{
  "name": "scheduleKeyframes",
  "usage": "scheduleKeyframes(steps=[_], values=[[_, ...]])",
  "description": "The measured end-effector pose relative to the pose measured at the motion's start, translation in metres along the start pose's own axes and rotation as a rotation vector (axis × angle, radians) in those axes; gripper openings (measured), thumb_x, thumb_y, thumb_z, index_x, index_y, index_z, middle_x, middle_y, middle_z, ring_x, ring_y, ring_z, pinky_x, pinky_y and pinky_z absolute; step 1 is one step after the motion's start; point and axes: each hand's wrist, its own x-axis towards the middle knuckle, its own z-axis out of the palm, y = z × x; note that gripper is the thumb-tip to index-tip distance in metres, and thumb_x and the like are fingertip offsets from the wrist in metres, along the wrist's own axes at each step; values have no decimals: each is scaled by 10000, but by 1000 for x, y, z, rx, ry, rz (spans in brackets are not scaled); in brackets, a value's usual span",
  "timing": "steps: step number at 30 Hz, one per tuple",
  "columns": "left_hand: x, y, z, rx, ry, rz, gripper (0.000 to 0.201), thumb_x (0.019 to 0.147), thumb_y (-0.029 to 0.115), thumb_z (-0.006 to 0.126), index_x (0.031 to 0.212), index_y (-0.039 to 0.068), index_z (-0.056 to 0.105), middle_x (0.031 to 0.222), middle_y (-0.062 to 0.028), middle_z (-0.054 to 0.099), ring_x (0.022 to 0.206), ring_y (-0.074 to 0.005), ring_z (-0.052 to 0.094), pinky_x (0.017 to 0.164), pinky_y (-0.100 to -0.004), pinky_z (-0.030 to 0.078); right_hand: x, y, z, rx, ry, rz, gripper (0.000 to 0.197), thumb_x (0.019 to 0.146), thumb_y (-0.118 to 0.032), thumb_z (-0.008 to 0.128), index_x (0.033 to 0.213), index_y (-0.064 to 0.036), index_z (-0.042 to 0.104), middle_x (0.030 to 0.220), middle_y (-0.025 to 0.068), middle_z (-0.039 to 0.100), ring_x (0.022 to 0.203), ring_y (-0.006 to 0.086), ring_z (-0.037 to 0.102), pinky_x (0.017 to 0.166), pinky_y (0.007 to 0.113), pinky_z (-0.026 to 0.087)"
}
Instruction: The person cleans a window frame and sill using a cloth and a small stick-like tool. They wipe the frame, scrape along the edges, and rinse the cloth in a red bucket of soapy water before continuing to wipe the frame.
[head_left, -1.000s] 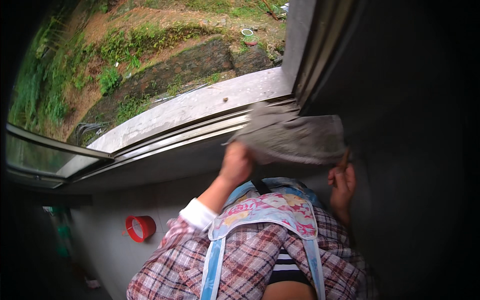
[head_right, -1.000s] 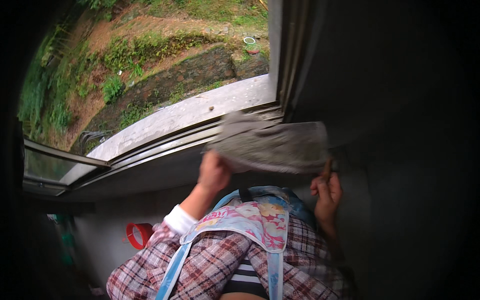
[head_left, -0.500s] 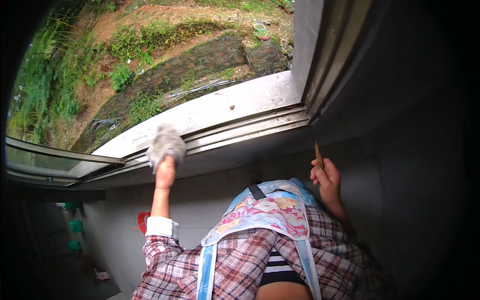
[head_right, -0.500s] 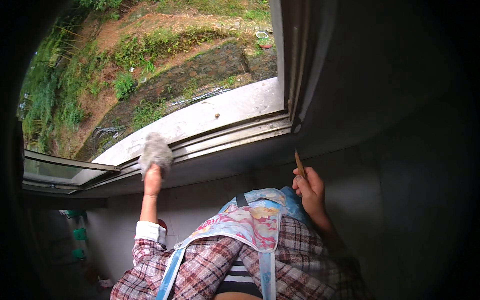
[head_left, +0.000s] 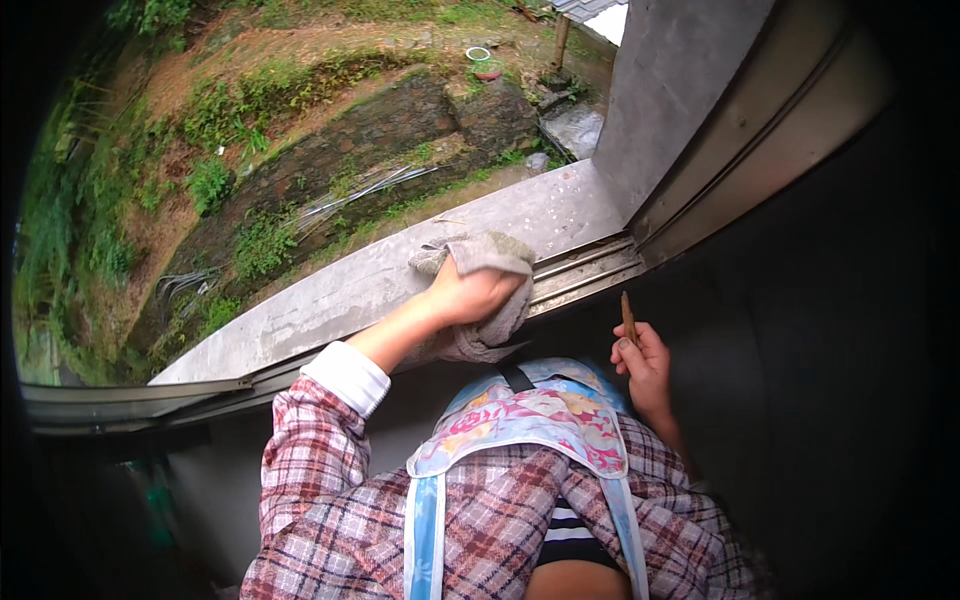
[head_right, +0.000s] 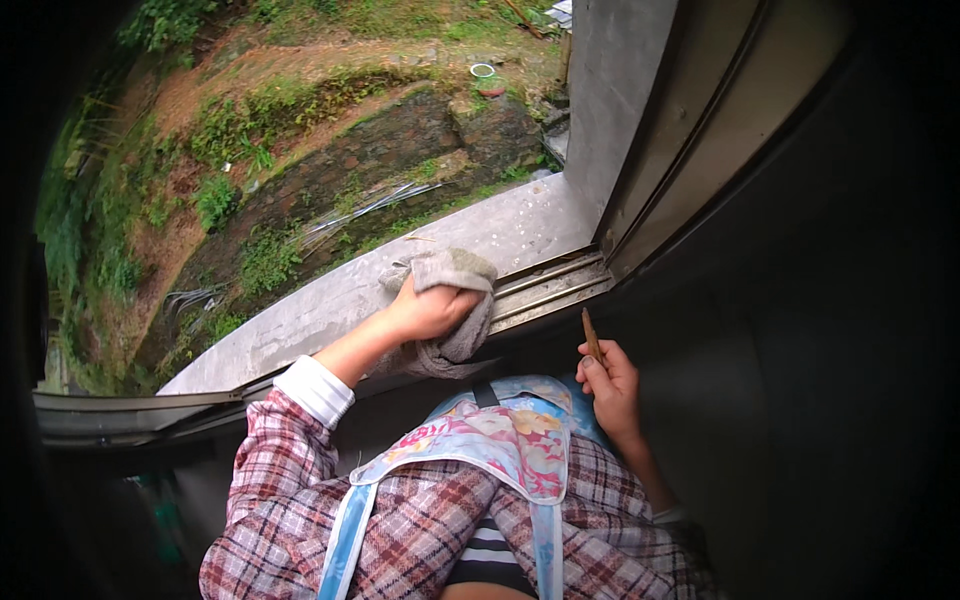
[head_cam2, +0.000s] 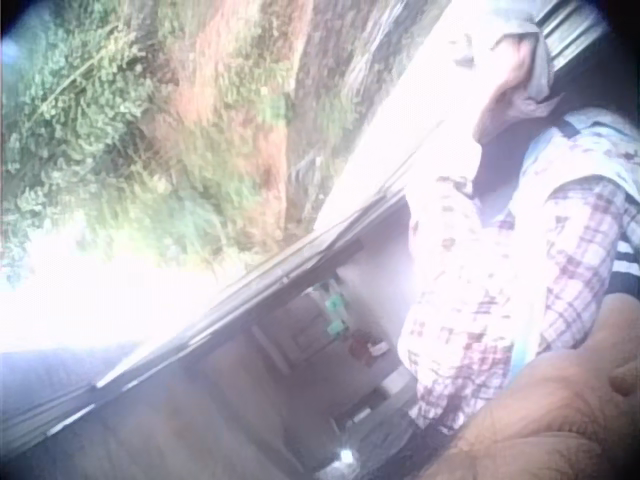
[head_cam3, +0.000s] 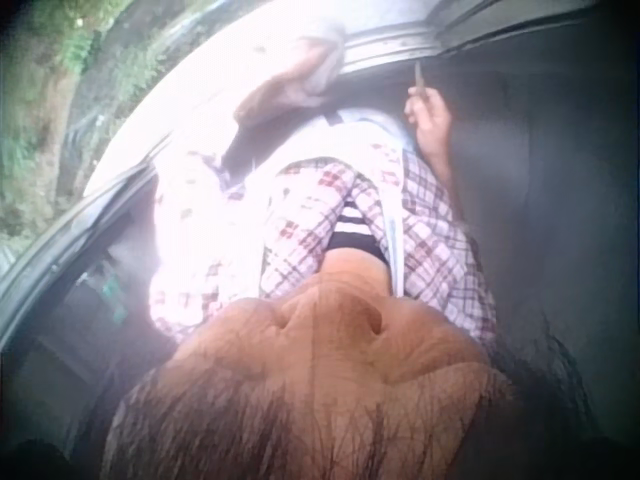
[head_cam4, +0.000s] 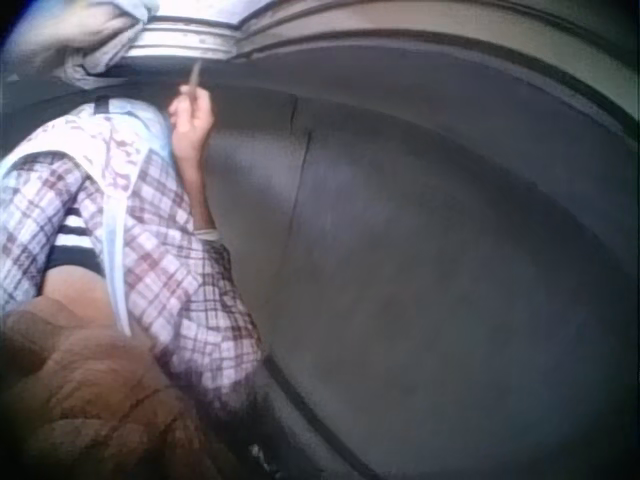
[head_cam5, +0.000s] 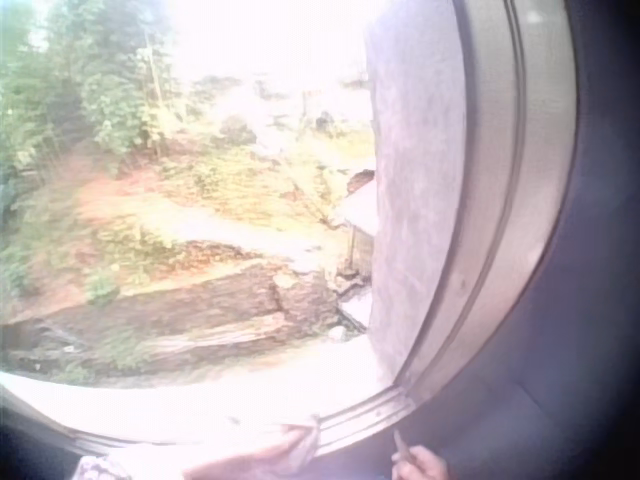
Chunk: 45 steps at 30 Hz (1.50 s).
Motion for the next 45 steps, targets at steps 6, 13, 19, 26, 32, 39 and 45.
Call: scheduleKeyframes(steps=[6, 13, 19, 26, 32, 39, 45], values=[[54, -63, -2, 251, 43, 17, 237, 918, 195, 577, 1067, 80, 721, 1108, -177, 701, 1070, -362, 657, 937, -408, 513, -15, 3, 27, 12, 113, 47, 158, 990, -82, 543, 1116, -10, 604, 797, 9, 596, 666, 39, 507, 604, 183, 406], [76, -195, -108, 419, 698, 109, 192, 940, 151, 584, 1040, 60, 720, 1100, -130, 714, 1027, -305, 667, 915, -372, 518, -45, 6, 47, -1, 281, 3, 156, 995, -78, 532, 1114, -7, 605, 791, 11, 600, 656, 36, 499, 598, 182, 401], [51, -139, -172, -559, 820, 136, 233, 1006, 126, 610, 1174, -31, 653, 1169, -36, 672, 1060, -135, 597, 992, -275, 426, -46, 22, 68, 19, 364, -38, 155, 997, -87, 542, 1113, -5, 604, 779, 7, 591, 633, 34, 486, 589, 181, 394], [-24, -67, -153, -902, 464, 235, 282, 947, 29, 624, 1225, -18, 628, 1183, -52, 653, 1041, -141, 609, 887, -265, 497, -42, 8, 91, -52, 418, -122, 207, 1021, -171, 507, 1129, -28, 611, 769, -4, 595, 612, 23, 468, 564, 167, 360], [-16, -29, -63, -113, -385, 744, 407, 869, 304, 715, 1203, 76, 665, 1295, -172, 605, 1278, -382, 509, 1131, -487, 338, -43, 23, 92, 25, 519, -90, 271, 1043, -171, 453, 1151, 0, 634, 765, -11, 597, 599, 4, 446, 556, 161, 354], [51, -13, 27, -162, -229, 899, 452, 791, 275, 739, 1215, 134, 670, 1266, -147, 625, 1238, -370, 545, 1077, -513, 389, -57, 44, 98, 46, 590, -18, 273, 1046, -171, 469, 1148, 13, 642, 754, -16, 592, 592, 8, 443, 561, 163, 370], [125, -9, 68, -107, -28, 825, 429, 801, 316, 726, 1177, 121, 664, 1183, -162, 646, 1125, -377, 597, 988, -468, 457, -52, 61, 97, 70, 651, 5, 277, 1045, -173, 472, 1152, 18, 641, 756, -10, 595, 590, 11, 446, 561, 167, 371]])
